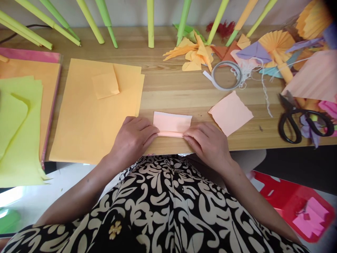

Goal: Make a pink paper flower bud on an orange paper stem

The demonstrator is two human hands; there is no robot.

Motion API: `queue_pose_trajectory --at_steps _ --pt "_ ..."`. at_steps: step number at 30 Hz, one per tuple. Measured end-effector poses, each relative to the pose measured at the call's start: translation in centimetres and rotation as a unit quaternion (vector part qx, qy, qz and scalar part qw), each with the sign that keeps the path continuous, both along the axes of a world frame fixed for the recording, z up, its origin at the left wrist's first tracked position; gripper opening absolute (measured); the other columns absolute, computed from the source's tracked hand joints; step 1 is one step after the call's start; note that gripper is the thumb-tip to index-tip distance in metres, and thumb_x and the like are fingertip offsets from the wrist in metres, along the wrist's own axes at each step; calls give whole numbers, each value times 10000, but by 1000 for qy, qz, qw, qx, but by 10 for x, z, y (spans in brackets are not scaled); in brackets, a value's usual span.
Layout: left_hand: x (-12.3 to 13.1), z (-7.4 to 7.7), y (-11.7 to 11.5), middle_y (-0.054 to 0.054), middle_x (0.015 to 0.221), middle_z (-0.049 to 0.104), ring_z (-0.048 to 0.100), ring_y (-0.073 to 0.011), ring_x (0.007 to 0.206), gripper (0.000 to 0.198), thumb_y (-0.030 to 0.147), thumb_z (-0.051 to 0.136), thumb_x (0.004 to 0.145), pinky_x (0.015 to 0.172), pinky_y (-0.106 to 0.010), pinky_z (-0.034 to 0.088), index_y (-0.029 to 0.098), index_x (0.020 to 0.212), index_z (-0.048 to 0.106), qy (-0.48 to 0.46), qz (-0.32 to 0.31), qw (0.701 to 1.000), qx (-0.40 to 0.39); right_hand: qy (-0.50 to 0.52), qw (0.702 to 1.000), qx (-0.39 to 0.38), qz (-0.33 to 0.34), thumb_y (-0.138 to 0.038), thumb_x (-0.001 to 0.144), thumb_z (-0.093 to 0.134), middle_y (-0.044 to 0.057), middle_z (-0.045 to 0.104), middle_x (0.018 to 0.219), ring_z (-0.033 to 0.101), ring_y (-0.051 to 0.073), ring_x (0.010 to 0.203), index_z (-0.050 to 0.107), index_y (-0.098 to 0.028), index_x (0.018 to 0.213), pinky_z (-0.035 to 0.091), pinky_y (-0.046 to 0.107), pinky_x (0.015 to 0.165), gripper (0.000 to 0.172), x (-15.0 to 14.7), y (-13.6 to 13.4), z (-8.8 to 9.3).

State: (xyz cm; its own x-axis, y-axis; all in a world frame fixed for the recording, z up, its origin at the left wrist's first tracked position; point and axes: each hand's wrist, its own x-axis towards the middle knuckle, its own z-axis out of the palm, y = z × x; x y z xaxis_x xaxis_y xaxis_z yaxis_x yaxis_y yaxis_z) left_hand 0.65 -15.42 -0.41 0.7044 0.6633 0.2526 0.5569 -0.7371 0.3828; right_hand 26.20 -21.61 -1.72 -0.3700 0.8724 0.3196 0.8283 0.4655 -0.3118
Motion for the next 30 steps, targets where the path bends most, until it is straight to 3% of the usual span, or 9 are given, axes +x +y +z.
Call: queue_pose_trajectory --at_steps 8,21,26,30 --pt "0 4 0 -45 842 708 627 -188 791 178 200 526 976 712 -354 404 175 865 662 -3 -22 1000 -13 7 1000 10 -4 -224 954 605 34 712 915 585 190 819 660 -223 988 425 326 695 66 2 -6 -2" --pt "10 1 2 -22 769 667 583 -168 714 189 184 523 970 665 -336 360 165 831 650 8 14 1000 15 6 998 -7 -61 -204 955 586 37 693 875 561 188 808 674 -203 930 408 323 708 92 -8 -4 2" --pt "12 4 6 -15 687 571 518 -169 673 270 211 497 986 637 -331 331 172 771 655 51 1 998 31 0 999 30 -24 -179 938 619 46 731 991 580 199 893 689 -204 1018 413 329 732 109 -16 -7 3" --pt "13 3 6 -33 747 614 527 -180 709 251 209 512 982 650 -331 347 172 788 665 42 5 998 46 -4 999 32 -17 -135 918 636 42 739 987 580 193 876 698 -200 1080 414 323 732 186 -21 -6 0"
